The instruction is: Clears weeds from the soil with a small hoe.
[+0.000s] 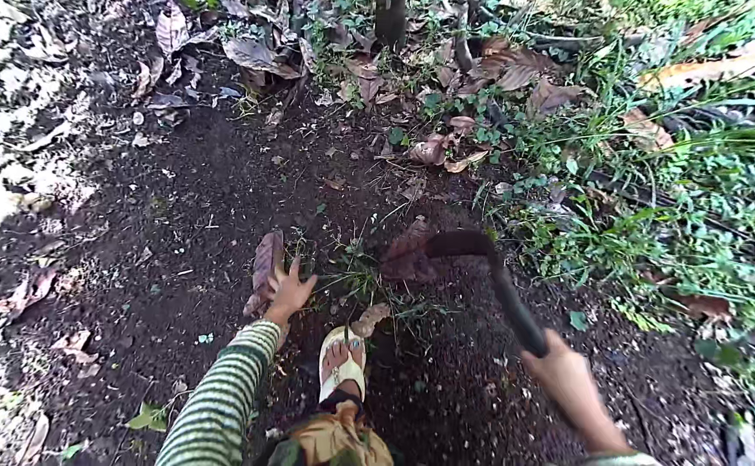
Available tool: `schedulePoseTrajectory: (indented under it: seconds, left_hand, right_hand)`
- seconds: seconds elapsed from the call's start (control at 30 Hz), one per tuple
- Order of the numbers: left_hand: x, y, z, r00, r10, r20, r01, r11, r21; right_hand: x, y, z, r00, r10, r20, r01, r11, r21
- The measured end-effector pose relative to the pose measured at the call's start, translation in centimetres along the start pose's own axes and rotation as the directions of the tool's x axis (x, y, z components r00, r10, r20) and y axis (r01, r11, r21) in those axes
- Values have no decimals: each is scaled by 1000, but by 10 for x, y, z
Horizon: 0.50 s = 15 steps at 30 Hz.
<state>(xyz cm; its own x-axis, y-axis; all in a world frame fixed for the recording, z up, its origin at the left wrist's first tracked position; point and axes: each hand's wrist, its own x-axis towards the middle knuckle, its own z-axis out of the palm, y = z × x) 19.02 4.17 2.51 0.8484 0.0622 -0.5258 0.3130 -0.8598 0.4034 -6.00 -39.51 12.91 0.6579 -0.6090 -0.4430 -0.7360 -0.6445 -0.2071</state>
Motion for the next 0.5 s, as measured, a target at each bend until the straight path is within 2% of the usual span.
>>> schedulePoseTrajectory:
  seconds: [0.1, 0.2, 0.27, 0.37, 0.5]
  left_hand:
    - [18, 39, 1, 992, 125, 35, -127, 990, 63]
    - [21, 91, 33, 971, 198, 136, -201, 980, 9]
    - [22, 122, 73, 931, 271, 243, -281, 960, 9]
    - [0, 149, 132, 817, 374, 439, -458, 883, 101]
    - [-50, 130, 177, 579, 523, 626, -773, 597, 215]
  right_hand:
    - [4, -17, -73, 999, -12, -50, -6, 936, -353]
    - [13, -64, -97, 999, 24, -23, -33, 864, -503]
    - [19, -93, -103, 999, 41, -9, -39, 825, -564]
    - [22, -122, -104, 999, 43, 1, -34, 794, -607]
    - [25, -132, -105, 998, 64, 2, -49, 779, -625]
